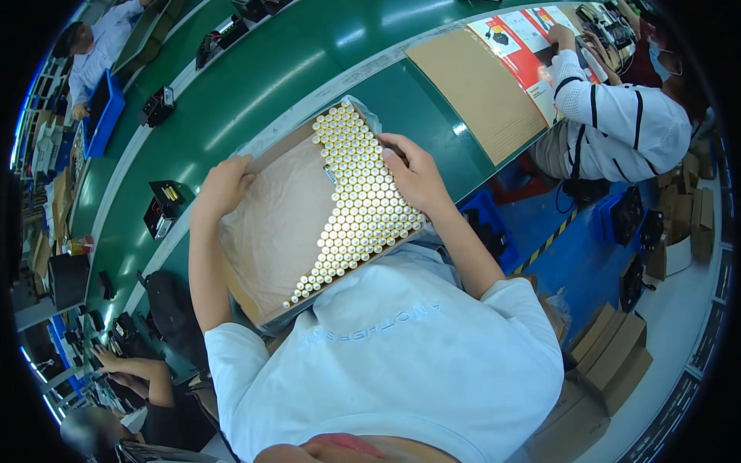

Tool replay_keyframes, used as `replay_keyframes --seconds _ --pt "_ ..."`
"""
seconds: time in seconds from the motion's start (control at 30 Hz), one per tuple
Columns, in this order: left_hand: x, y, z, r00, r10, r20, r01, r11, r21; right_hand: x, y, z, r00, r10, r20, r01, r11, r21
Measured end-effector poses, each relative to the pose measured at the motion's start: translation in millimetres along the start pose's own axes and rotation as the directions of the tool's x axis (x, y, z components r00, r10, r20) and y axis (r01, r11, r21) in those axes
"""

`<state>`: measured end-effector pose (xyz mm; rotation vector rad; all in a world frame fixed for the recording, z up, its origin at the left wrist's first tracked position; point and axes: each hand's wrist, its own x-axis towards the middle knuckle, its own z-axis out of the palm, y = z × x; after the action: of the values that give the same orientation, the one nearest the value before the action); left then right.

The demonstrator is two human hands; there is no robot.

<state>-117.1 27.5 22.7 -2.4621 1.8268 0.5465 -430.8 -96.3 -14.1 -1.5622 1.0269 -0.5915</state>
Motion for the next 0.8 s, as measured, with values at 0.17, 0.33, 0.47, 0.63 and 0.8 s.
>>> replay_keyframes --seconds 0.17,0.33,0.47,0.63,0.8 --pt "4 -5 -3 0.997 0.072 0.011 -0.072 0.997 0.029 1 1 -2 1.0 -0.006 0.009 0.006 1.0 0.007" --pt "7 -4 -6 0.997 0.063 0.041 -0.065 0.997 0.048 2 4 -3 1.0 -0.001 0.022 0.001 1.0 0.008" --pt "10 -2 -11 0.998 0.045 0.044 -0.045 0.999 0.003 -2 7 1 0.999 -0.041 -0.001 0.041 0.999 0.019" --pt "11 -11 -6 0.995 0.093 0.023 -0.093 0.996 0.011 -2 9 1 0.999 -0.027 0.043 0.026 0.999 0.028" --pt "8 -6 -9 0.997 0.033 0.076 -0.035 0.999 0.023 -2 8 0 0.996 -0.04 0.075 0.04 0.999 -0.001"
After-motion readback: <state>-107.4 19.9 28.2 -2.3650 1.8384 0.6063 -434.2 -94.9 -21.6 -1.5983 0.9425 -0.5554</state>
